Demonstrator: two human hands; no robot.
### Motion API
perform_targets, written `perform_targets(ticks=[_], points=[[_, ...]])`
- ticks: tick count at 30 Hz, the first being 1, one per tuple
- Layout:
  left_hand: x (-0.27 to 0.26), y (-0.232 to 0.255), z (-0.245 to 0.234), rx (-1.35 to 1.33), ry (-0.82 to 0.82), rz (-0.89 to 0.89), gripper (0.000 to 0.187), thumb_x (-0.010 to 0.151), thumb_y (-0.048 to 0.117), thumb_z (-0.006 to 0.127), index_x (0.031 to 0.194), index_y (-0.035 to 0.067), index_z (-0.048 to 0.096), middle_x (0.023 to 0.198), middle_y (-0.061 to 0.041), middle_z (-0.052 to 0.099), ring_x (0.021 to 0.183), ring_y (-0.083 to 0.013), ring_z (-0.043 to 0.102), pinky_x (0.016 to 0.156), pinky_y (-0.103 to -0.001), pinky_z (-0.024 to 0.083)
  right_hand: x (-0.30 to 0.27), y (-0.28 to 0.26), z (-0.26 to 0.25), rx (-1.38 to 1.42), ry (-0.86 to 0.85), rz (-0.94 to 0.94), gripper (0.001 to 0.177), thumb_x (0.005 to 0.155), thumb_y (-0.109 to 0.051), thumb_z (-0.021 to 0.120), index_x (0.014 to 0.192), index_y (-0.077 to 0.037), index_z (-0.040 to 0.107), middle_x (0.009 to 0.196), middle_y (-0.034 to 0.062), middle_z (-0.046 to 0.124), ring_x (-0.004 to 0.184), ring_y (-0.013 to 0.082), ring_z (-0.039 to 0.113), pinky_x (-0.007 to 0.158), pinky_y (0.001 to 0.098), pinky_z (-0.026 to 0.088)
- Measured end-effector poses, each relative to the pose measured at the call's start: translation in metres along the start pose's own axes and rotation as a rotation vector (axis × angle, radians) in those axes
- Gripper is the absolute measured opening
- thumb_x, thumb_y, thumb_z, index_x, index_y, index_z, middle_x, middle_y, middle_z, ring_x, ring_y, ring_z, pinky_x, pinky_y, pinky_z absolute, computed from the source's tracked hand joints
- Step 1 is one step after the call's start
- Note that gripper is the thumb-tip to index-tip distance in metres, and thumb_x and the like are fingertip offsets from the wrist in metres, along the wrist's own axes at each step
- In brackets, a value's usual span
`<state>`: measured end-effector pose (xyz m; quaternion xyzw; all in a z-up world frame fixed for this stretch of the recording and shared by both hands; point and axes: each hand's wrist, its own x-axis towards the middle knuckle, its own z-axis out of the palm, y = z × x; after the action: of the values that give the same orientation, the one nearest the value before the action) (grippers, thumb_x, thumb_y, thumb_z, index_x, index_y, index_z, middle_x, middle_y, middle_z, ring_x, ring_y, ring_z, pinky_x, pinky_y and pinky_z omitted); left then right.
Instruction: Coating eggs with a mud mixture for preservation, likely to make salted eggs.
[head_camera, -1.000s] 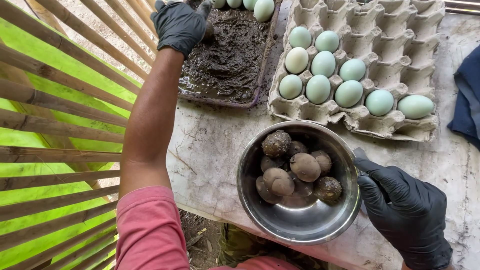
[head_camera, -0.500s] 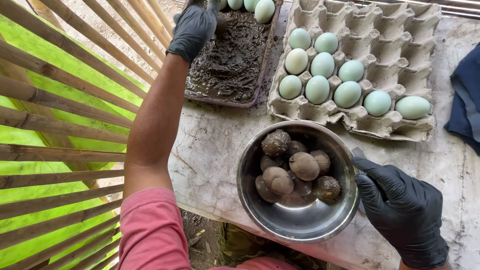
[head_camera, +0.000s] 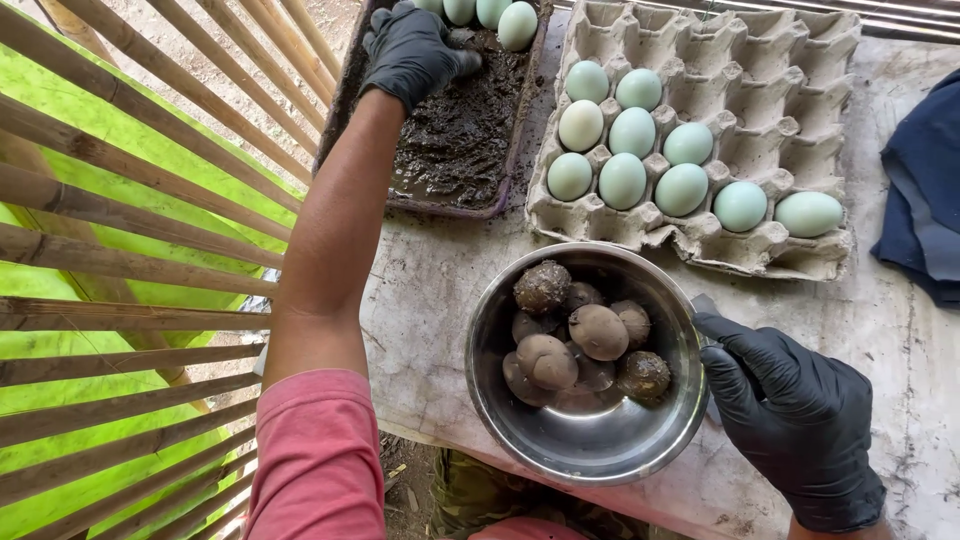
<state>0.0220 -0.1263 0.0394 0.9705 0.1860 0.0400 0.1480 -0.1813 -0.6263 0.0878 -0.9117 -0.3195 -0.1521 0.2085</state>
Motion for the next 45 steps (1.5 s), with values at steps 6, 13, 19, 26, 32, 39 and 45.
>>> perform_targets(ticks=[6,13,19,26,32,39,45], points=[[0.02,-0.006,0.035,0.228,0.234,0.206,0.039,0.066,0.047,0.086,0.072,0.014,0.066,0.129,-0.02,0.045,0.123,-0.0523,0.037,0.105,-0.075,0.028,-0.001,0.004,0.0,0.01,0.002,-0.001,0.028,0.101,-0.024,0.071,0.128,-0.021,0.076,0.105,-0.0009,0.077,0.076,0.0272,0.069,0.068,0.0399,0.053],[0.026,-0.016,0.039,0.36,0.292,0.298,0.045,0.07,0.062,0.082,0.065,0.024,0.059,0.109,-0.015,0.043,0.101,-0.0419,0.039,0.088,-0.055,0.032,0.001,0.004,0.0,0.052,0.004,0.011,0.025,0.1,-0.024,0.072,0.124,-0.018,0.076,0.114,-0.0009,0.079,0.084,0.0248,0.073,0.069,0.0382,0.055],[0.014,-0.017,0.029,0.317,0.334,0.261,0.132,0.057,0.06,0.099,0.155,0.001,0.034,0.157,-0.026,0.039,0.146,-0.0477,0.025,0.119,-0.055,0.01,0.001,0.004,-0.001,0.061,0.015,-0.025,0.024,0.1,-0.022,0.071,0.123,-0.017,0.075,0.121,-0.0018,0.078,0.089,0.0235,0.075,0.071,0.0383,0.056],[-0.039,-0.018,-0.016,-0.302,0.242,0.18,0.03,0.072,0.027,0.092,0.088,0.015,0.069,0.118,-0.009,0.048,0.113,-0.0242,0.045,0.091,-0.026,0.054,0.002,0.001,-0.004,0.079,0.034,-0.022,0.025,0.1,-0.023,0.072,0.124,-0.017,0.076,0.115,0.0012,0.079,0.083,0.0259,0.074,0.067,0.039,0.055],[-0.135,-0.01,-0.06,-1.054,-0.203,0.151,0.039,0.084,0.047,0.075,0.094,0.009,0.073,0.097,-0.002,0.071,0.096,-0.0172,0.063,0.095,-0.031,0.05,-0.003,0.002,0.003,0.065,0.072,-0.038,0.024,0.102,-0.026,0.073,0.124,-0.018,0.078,0.112,0.0016,0.079,0.087,0.0249,0.075,0.068,0.0383,0.055],[-0.231,0.019,-0.058,-1.239,-0.271,0.317,0.031,0.086,0.027,0.079,0.111,0.009,0.077,0.123,-0.002,0.07,0.11,-0.0174,0.07,0.089,-0.029,0.061,-0.003,0.008,0.012,0.111,0.109,-0.081,0.021,0.108,-0.025,0.073,0.125,-0.015,0.08,0.113,0.0059,0.08,0.097,0.0267,0.076,0.075,0.0389,0.055],[-0.333,0.083,-0.067,-0.531,0.046,0.693,0.047,0.066,0.04,0.094,0.103,0.016,0.076,0.134,-0.008,0.057,0.131,-0.0337,0.044,0.113,-0.054,0.028,-0.001,0.0,0.008,0.219,0.097,-0.111,0.016,0.112,-0.016,0.071,0.124,-0.009,0.08,0.114,0.0087,0.08,0.1,0.0272,0.076,0.081,0.0381,0.055]])
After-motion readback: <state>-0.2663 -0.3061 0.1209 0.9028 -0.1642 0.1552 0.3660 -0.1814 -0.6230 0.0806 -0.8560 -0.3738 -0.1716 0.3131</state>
